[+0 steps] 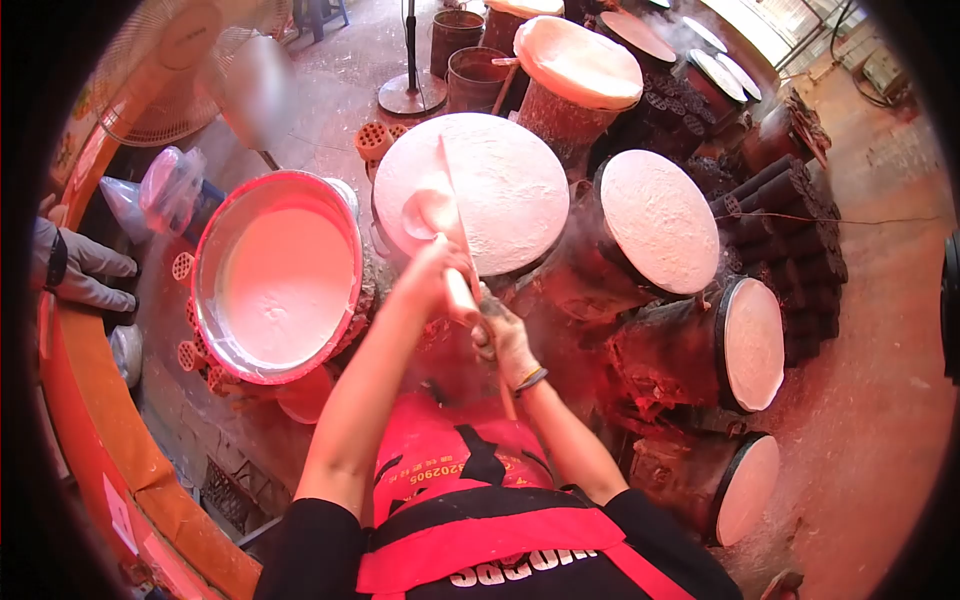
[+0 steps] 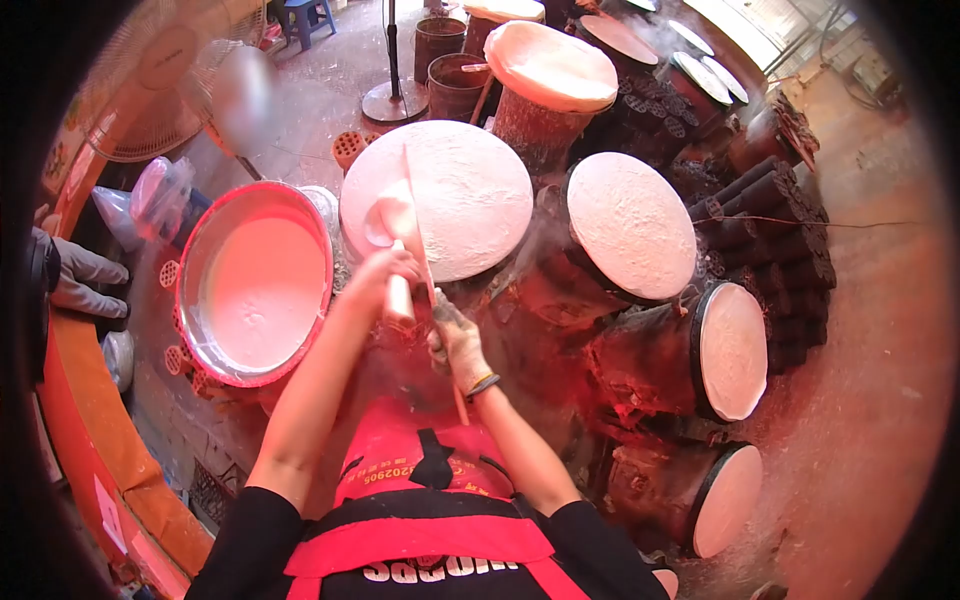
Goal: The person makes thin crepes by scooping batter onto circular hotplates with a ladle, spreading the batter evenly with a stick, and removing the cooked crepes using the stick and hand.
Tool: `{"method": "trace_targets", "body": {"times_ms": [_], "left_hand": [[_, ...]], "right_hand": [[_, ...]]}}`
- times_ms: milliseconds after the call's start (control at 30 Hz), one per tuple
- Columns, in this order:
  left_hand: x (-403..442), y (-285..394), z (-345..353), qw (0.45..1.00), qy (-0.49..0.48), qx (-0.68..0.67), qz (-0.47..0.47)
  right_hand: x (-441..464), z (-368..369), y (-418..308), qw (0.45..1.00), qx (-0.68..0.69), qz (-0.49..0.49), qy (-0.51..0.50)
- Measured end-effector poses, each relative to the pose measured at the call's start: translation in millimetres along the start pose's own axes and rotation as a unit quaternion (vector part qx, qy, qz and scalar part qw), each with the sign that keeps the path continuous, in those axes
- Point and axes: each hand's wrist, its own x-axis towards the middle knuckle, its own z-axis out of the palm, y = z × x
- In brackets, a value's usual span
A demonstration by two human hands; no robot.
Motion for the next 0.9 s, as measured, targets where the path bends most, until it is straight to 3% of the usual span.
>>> {"method": "trace_targets", "body": {"times_ms": [33,100,133,167,200,233,333,367,433,500,533,567,633,667,733,767,800,833,900], "left_hand": [[-24,23,8,0.968,-0.088,-0.19,-0.141],[-96,24,31,0.993,-0.085,-0.024,-0.073],[-111,24,30,0.993,-0.085,-0.019,-0.074],[-124,23,27,0.995,-0.062,0.074,-0.03],[-131,24,23,0.985,-0.041,0.164,0.015],[-133,30,19,0.985,-0.041,0.166,0.015],[-134,50,10,0.974,0.033,0.224,-0.008],[-136,53,3,0.974,0.034,0.225,-0.009],[-143,60,-16,0.975,0.066,0.213,0.014],[-155,60,-31,0.944,0.109,0.307,0.058],[-163,61,-36,0.953,0.111,0.279,0.048],[-170,60,-40,0.96,0.114,0.252,0.036],[-181,51,-42,0.961,0.127,0.242,0.04],[-184,47,-44,0.963,0.138,0.228,0.048],[-184,44,-52,0.968,0.097,0.229,0.022],[-185,36,-51,0.971,0.084,0.223,0.015],[-184,29,-50,0.969,0.079,0.235,0.004],[-182,24,-50,0.967,0.08,0.24,0.003],[-175,18,-53,0.969,0.05,0.241,-0.027]], "right_hand": [[-4,3,-13,1.0,-0.021,0.002,0.009],[-4,-6,-46,0.991,-0.098,-0.048,0.075],[4,-16,-58,0.985,-0.062,-0.128,0.097],[15,-31,-68,0.985,0.003,-0.133,0.111],[19,-34,-69,0.977,-0.025,-0.138,0.158],[23,-36,-66,0.967,-0.055,-0.143,0.203],[46,-47,17,0.908,-0.228,-0.325,0.13],[34,-44,35,0.919,-0.291,-0.243,0.107],[12,-21,52,0.89,-0.351,-0.289,0.03],[4,-19,35,0.925,-0.305,-0.224,0.035],[4,-20,20,0.909,-0.296,-0.283,0.073],[11,-36,10,0.95,-0.19,-0.234,0.077],[16,-38,0,0.927,-0.165,-0.28,0.188],[11,-37,9,0.904,-0.265,-0.28,0.186],[5,-43,48,0.85,-0.391,-0.333,0.114],[-15,-24,43,0.882,-0.407,-0.228,0.067],[-20,-27,51,0.874,-0.417,-0.25,0.025],[-37,-20,33,0.889,-0.399,-0.224,0.005],[-30,-36,20,0.901,-0.298,-0.31,0.05]]}}
